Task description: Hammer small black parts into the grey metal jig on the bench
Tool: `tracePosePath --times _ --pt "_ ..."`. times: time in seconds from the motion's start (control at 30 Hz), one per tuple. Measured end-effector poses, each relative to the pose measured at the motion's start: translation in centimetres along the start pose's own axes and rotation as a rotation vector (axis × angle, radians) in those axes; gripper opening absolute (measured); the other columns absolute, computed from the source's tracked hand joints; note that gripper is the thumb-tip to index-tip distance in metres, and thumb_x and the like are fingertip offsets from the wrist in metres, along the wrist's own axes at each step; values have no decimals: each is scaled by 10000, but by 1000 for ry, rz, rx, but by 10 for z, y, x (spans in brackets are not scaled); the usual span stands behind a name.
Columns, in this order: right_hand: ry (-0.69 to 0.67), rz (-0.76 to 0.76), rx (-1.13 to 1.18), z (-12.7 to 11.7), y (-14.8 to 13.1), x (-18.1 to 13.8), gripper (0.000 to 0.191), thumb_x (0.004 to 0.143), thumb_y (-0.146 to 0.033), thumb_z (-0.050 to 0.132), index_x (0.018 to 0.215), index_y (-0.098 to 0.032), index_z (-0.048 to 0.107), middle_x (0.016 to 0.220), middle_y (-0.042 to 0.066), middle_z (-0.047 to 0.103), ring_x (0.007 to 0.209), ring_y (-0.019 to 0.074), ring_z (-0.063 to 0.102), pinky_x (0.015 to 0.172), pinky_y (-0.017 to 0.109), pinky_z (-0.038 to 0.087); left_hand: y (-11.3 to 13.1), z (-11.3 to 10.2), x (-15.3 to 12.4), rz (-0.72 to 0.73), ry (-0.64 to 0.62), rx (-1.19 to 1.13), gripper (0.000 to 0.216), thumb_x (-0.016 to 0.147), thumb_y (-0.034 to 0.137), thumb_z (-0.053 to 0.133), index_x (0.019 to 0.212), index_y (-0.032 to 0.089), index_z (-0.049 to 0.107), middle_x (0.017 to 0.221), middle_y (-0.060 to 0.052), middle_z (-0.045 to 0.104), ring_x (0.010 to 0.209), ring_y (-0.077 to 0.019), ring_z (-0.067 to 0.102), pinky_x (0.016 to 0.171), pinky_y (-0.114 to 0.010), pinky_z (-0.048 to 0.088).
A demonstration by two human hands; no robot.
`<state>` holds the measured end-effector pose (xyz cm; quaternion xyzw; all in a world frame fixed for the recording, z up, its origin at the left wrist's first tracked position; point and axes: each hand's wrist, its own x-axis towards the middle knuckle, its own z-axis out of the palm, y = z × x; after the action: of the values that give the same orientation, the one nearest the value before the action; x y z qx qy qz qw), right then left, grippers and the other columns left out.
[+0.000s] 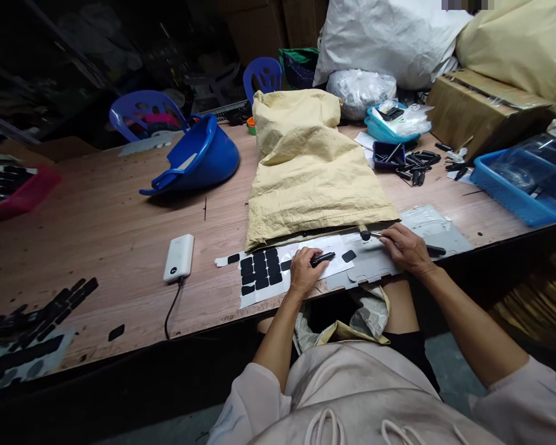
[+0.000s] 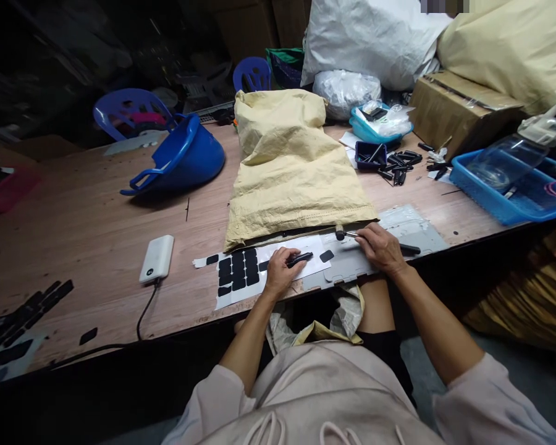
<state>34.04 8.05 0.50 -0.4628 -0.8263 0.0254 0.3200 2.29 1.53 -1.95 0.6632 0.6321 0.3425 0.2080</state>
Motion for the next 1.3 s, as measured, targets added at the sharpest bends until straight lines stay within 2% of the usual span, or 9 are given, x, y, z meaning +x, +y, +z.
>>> tracePosePath --times 0.2,0.37,0.57,0.73,0.83,0.93,1.13,1.3 --pt "-17 53 151 14 -71 -10 292 1084 -344 474 1265 -293 697 1015 46 714 907 184 699 789 299 556 0 1 0 -3 -9 -1 180 816 169 829 967 262 798 925 -19 687 951 -219 620 906 -376 498" --pt "-56 56 132 27 -97 -14 349 1077 -289 473 1351 -309 688 977 38 696 873 173 691 736 267 534 -3 3 0 -3 -3 -35 190 830 190 829 1000 274 817 914 -16 675 955 -209 615 904 -367 501" --pt "-77 33 20 33 -108 -13 371 1061 -261 498 1354 -333 713 895 35 658 790 168 642 663 260 472 -4 3 1 1 -12 -40 183 866 209 809 1028 289 831 903 -19 674 941 -207 615 903 -371 507" --pt "-34 -44 45 31 -117 -11 512 1028 -183 499 1482 -381 627 954 47 676 874 190 643 754 283 507 -4 2 3 -5 -32 -23 168 867 244 816 1025 298 834 911 -16 662 946 -210 613 897 -374 515" --pt "-79 -90 29 33 -117 -12 563 1009 -132 488 1493 -390 616 958 46 681 886 194 636 765 285 507 -3 1 3 0 -41 -11 105 879 252 811 976 285 836 884 -13 648 920 -202 605 876 -363 509" --pt "-131 -97 -11 34 -113 -13 529 998 -117 503 1427 -374 675 950 44 680 869 188 631 719 276 481 -2 1 3 2 -32 -9 100 893 238 803 974 285 838 863 -12 647 906 -199 604 859 -358 501" --pt "-27 -24 4 30 -107 -13 437 1030 -155 503 1384 -323 698 936 39 671 853 170 633 739 267 469 -3 3 2 11 -16 -23 179 879 228 811 1042 295 838 900 -15 675 933 -203 618 887 -362 511" --pt "-75 -42 -40 29 -103 -17 399 1029 -185 506 1322 -338 730 917 36 683 831 169 643 686 266 463 -3 4 3 7 -11 -12 179 867 224 813 1026 302 841 894 -16 673 932 -205 620 886 -362 514"
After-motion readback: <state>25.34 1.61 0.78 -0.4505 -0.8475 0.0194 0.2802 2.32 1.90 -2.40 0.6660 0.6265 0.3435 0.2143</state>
